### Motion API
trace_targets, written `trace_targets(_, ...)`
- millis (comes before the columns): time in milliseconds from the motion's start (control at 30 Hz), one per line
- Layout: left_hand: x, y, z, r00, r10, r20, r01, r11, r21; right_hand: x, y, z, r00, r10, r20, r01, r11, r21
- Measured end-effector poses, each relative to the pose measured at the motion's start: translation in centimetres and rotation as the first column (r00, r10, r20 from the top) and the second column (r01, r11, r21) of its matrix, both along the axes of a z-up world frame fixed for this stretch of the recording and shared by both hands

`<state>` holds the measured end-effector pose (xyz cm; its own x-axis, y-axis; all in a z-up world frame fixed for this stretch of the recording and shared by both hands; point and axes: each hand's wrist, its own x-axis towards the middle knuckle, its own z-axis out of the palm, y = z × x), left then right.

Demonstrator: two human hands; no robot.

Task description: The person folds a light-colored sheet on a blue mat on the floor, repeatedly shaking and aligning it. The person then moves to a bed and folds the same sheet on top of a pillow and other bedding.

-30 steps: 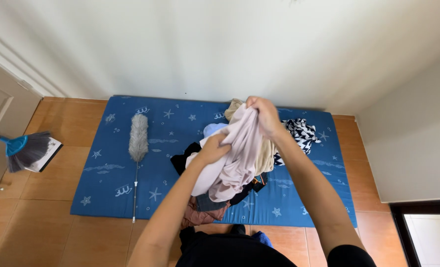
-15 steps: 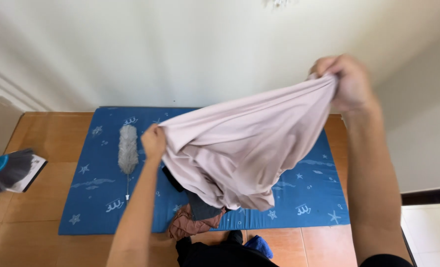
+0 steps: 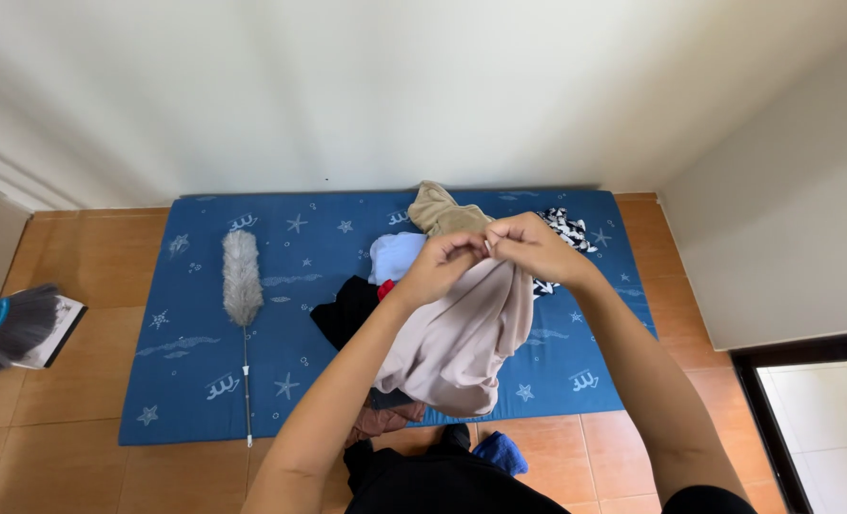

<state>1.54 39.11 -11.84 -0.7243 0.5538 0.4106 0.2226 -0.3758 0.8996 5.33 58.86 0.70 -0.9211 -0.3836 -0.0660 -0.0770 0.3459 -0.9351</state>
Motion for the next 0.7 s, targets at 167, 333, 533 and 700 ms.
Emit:
trace_targets(167,0.2,2.1,-1.6,0.951,-0.242,0.194,0.247,0.969,-0.002,2.0,0.3,2.3,0.987,0.033,-0.157,-0.021,0.997,0.079)
trace_targets(333,-1.0,4.8,-5.2,0.986,-0.104,-0.132,-0.021,0.704,-0.71,4.0,1.1,5.8,0.99,0.006,-0.144,-0.03,0.987,-0.161)
trace_targets(533,-3.6,8.3,-15.7,0.869,0.166,-0.467,-0.401,0.789,-0.465,6.0,4.4,8.6,0.983,0.033,-0.182,-0.105,0.91,-0.401)
trace_targets(700,-10.5,-4.3,-3.1,0.566,0.591,-0.575,-0.794,0.579,-0.186,7.1,9.4,10.0,0.898,-0.32,-0.303,0.209,0.914,-0.347)
